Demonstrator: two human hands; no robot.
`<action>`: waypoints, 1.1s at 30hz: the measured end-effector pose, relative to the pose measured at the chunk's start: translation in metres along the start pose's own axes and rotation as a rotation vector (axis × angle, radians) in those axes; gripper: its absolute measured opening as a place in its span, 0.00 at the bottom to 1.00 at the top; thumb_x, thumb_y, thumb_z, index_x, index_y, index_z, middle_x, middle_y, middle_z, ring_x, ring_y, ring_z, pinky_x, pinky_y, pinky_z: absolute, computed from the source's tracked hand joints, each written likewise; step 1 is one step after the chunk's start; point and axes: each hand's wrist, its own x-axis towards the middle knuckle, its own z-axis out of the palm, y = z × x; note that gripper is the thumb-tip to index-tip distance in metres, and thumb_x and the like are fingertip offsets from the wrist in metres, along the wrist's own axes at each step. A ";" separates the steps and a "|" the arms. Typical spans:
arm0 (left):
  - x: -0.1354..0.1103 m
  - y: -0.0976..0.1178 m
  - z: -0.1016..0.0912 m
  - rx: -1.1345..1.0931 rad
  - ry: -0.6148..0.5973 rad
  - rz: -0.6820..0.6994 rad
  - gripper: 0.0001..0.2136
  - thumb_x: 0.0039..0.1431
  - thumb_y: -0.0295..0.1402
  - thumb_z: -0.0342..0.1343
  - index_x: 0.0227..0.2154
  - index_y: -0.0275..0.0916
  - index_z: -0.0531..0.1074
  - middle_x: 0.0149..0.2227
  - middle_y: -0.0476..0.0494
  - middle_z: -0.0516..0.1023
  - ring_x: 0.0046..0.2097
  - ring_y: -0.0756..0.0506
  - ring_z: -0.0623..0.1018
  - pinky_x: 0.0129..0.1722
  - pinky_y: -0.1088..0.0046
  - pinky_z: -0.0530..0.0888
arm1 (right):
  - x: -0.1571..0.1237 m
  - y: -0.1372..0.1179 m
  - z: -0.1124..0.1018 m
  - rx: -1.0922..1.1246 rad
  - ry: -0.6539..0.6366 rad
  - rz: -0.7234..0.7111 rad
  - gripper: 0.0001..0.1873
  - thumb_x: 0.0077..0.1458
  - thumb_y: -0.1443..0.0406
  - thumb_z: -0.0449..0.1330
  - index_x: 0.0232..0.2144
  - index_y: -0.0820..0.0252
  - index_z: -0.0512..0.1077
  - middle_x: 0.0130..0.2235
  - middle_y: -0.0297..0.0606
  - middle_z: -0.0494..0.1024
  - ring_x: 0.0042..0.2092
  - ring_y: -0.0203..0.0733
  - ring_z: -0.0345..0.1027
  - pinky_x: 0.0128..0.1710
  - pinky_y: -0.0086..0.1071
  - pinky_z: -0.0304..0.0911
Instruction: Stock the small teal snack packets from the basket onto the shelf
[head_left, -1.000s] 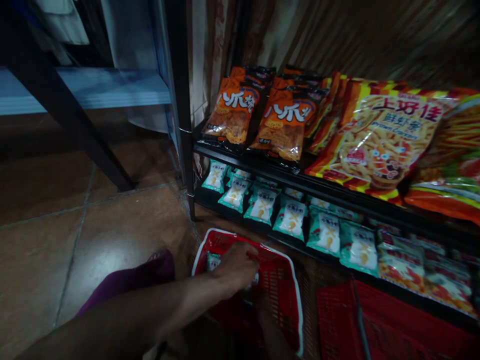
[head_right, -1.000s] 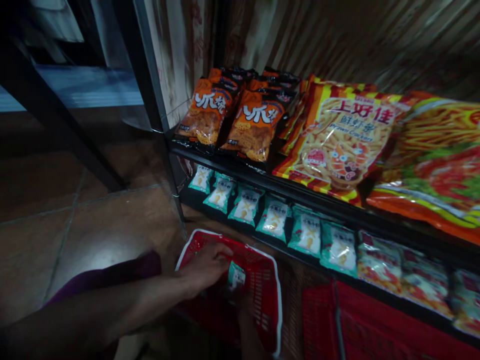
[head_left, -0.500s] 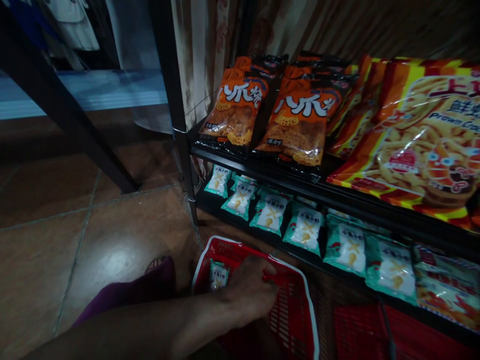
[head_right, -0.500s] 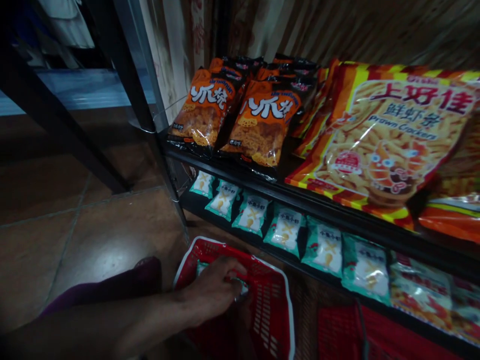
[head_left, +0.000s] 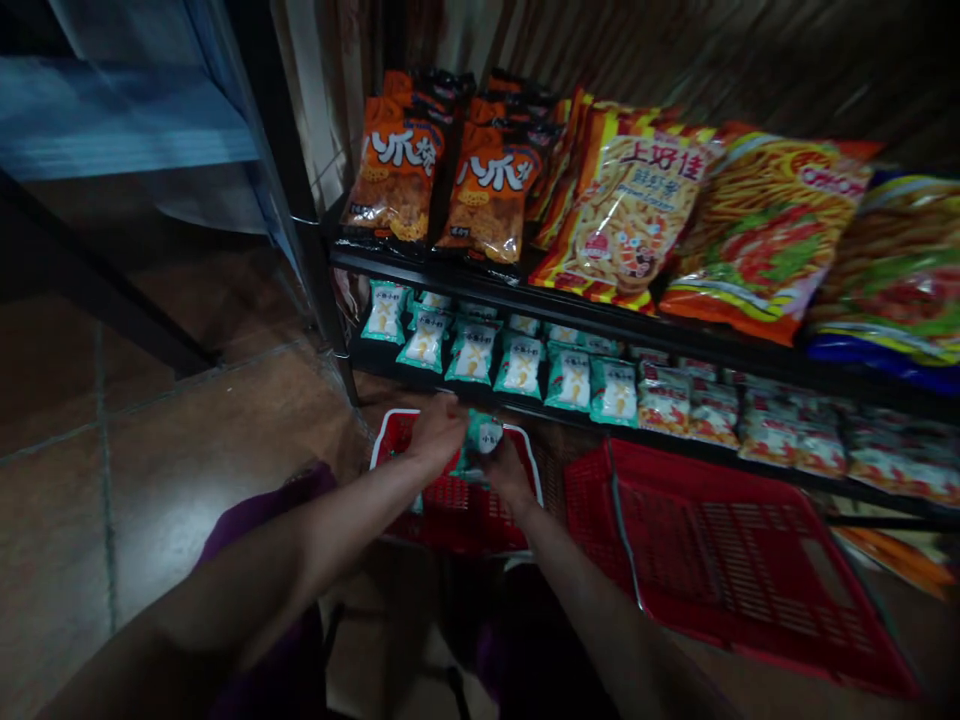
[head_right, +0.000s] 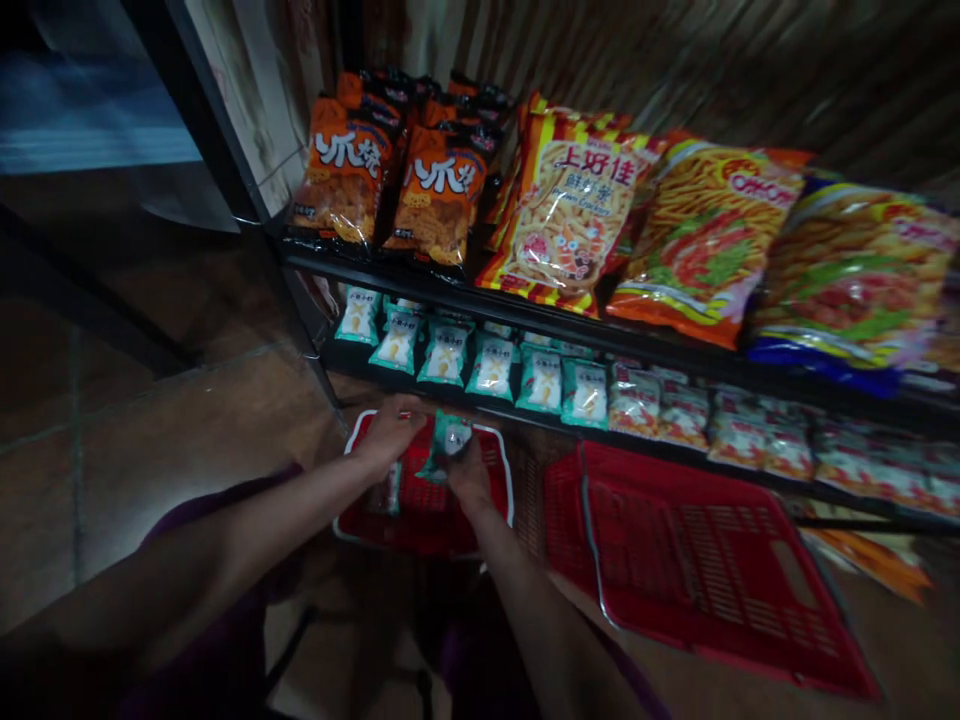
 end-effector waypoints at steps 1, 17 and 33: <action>-0.004 -0.002 -0.003 -0.027 0.013 -0.005 0.14 0.49 0.31 0.58 0.41 0.38 0.71 0.48 0.39 0.75 0.52 0.41 0.71 0.53 0.64 0.65 | -0.002 -0.006 -0.007 -0.010 -0.001 0.003 0.27 0.47 0.61 0.63 0.51 0.54 0.66 0.43 0.39 0.77 0.42 0.45 0.72 0.40 0.38 0.67; 0.019 0.007 0.017 -0.704 -0.056 -0.223 0.14 0.43 0.36 0.65 0.34 0.39 0.73 0.34 0.45 0.80 0.34 0.46 0.78 0.37 0.69 0.74 | -0.004 -0.049 -0.027 0.196 -0.001 -0.044 0.52 0.42 0.53 0.65 0.64 0.57 0.47 0.57 0.49 0.68 0.56 0.51 0.64 0.53 0.45 0.61; 0.040 0.025 0.019 -0.700 0.008 -0.174 0.17 0.42 0.42 0.66 0.32 0.38 0.71 0.32 0.46 0.80 0.34 0.45 0.79 0.38 0.67 0.76 | -0.002 -0.056 -0.034 0.729 -0.212 0.291 0.25 0.31 0.59 0.72 0.36 0.58 0.74 0.27 0.30 0.76 0.23 0.28 0.61 0.23 0.25 0.58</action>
